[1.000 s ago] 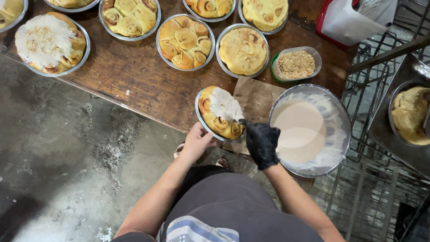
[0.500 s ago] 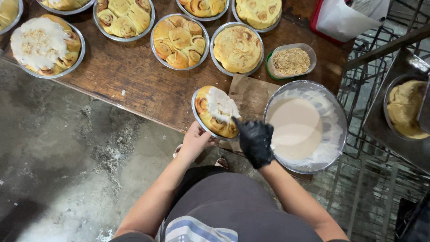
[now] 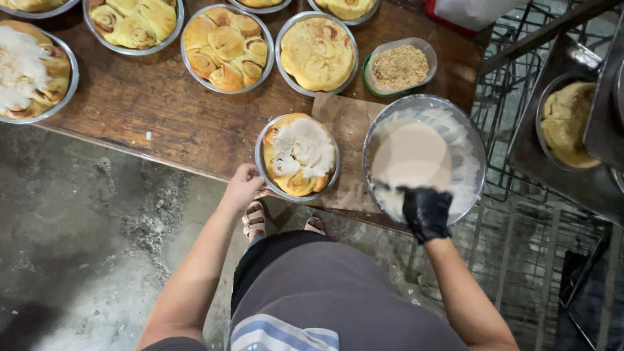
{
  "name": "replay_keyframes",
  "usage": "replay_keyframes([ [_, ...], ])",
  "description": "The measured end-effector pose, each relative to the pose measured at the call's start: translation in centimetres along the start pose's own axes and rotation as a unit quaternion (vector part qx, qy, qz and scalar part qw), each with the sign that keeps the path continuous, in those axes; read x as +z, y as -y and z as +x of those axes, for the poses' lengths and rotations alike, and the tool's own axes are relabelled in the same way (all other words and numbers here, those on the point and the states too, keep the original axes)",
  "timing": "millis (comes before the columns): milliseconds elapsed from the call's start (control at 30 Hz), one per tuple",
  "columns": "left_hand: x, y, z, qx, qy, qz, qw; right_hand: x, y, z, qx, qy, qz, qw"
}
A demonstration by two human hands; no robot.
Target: The person applies white icing to several pastries in round tins using a brush and then sprinkles crushed nuts over one of the iced pastries.
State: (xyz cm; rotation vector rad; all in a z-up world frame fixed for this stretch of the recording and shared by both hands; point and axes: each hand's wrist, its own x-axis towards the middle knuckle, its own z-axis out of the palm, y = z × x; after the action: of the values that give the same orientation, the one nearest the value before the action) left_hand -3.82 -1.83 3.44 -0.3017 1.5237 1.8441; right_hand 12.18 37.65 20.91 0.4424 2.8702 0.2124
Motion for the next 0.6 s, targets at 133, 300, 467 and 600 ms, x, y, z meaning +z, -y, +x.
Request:
replay_keyframes([
  [133, -1.3, 3.7, 1.2, 0.082, -0.009, -0.009, 0.997, 1.1, -1.0, -1.5, 0.089, 0.113, 0.219, 0.965],
  [300, -0.3, 5.5, 0.8, -0.009, 0.044, -0.040, 0.998, -1.4, 1.8, -0.6, 0.028, 0.110, 0.638, 0.762],
  [467, 3.3, 3.2, -0.3, -0.036, -0.042, 0.008, 0.998, -4.4, 13.5, 4.4, -0.153, -0.134, 0.217, 0.955],
  [600, 3.6, -0.1, -0.8, -0.008, -0.017, -0.014, 1.000, -4.1, 17.2, 7.0, -0.195, -0.282, 0.070, 0.937],
])
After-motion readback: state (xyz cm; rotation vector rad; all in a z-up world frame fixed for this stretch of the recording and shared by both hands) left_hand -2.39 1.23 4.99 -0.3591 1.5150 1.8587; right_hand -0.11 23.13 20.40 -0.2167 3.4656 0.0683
